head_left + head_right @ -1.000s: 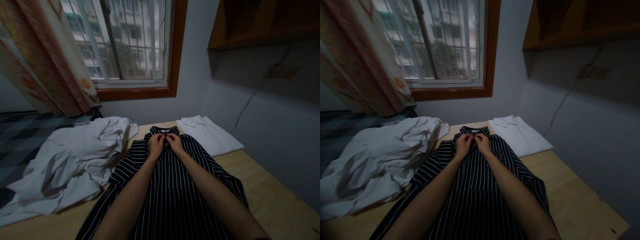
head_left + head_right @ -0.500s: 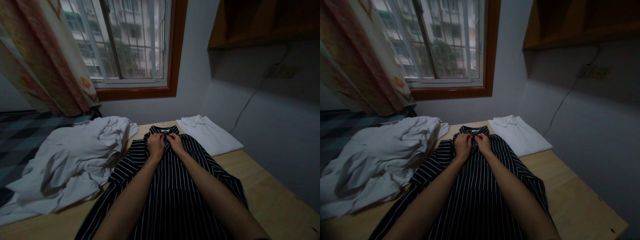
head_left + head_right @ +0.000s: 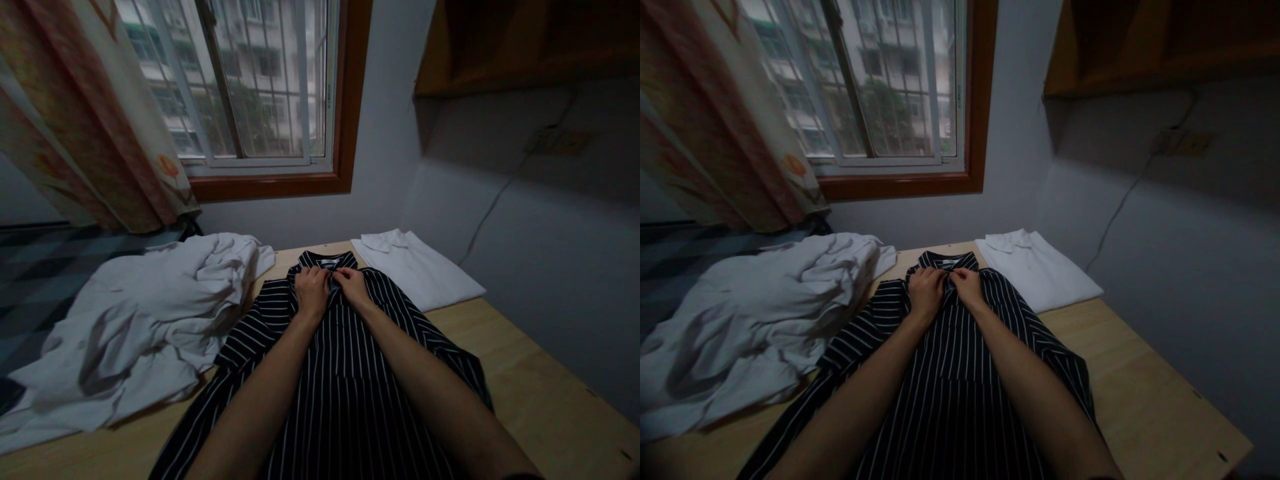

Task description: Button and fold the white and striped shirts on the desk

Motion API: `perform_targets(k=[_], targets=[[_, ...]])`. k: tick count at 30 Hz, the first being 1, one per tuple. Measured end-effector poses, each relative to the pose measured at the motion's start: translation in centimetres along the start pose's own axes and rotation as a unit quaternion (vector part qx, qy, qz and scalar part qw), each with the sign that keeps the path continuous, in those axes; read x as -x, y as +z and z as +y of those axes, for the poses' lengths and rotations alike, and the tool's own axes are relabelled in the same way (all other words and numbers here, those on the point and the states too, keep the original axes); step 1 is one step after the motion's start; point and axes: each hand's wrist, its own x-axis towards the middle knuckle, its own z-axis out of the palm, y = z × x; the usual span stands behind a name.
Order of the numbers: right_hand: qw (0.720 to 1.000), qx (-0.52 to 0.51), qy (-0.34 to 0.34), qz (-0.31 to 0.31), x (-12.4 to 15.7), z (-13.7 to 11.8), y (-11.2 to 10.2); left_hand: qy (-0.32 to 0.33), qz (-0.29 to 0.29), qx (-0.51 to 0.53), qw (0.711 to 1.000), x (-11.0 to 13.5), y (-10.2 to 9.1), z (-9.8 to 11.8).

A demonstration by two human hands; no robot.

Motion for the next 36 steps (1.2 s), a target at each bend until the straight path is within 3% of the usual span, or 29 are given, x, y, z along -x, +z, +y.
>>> perform_targets(k=[11,18,25,36], targets=[[0.995,-0.066,0.06,-0.034,0.0,-0.1,-0.6,0.042,0.017,-0.021,0.999,-0.1,0.0,-0.4],[0.983,-0.125,0.115,-0.074,0.0,-0.2,-1.1,0.034,0.038,0.033,0.998,-0.1,0.0,-0.7],[0.991,-0.101,0.045,-0.081,0.0,0.0,-1.0,0.014,0.046,0.083,0.995,-0.3,0.8,-0.9],[0.994,-0.075,0.025,-0.079,0.1,0.0,-0.8,0.014,0.056,0.129,0.99,-0.3,0.9,-1.1]])
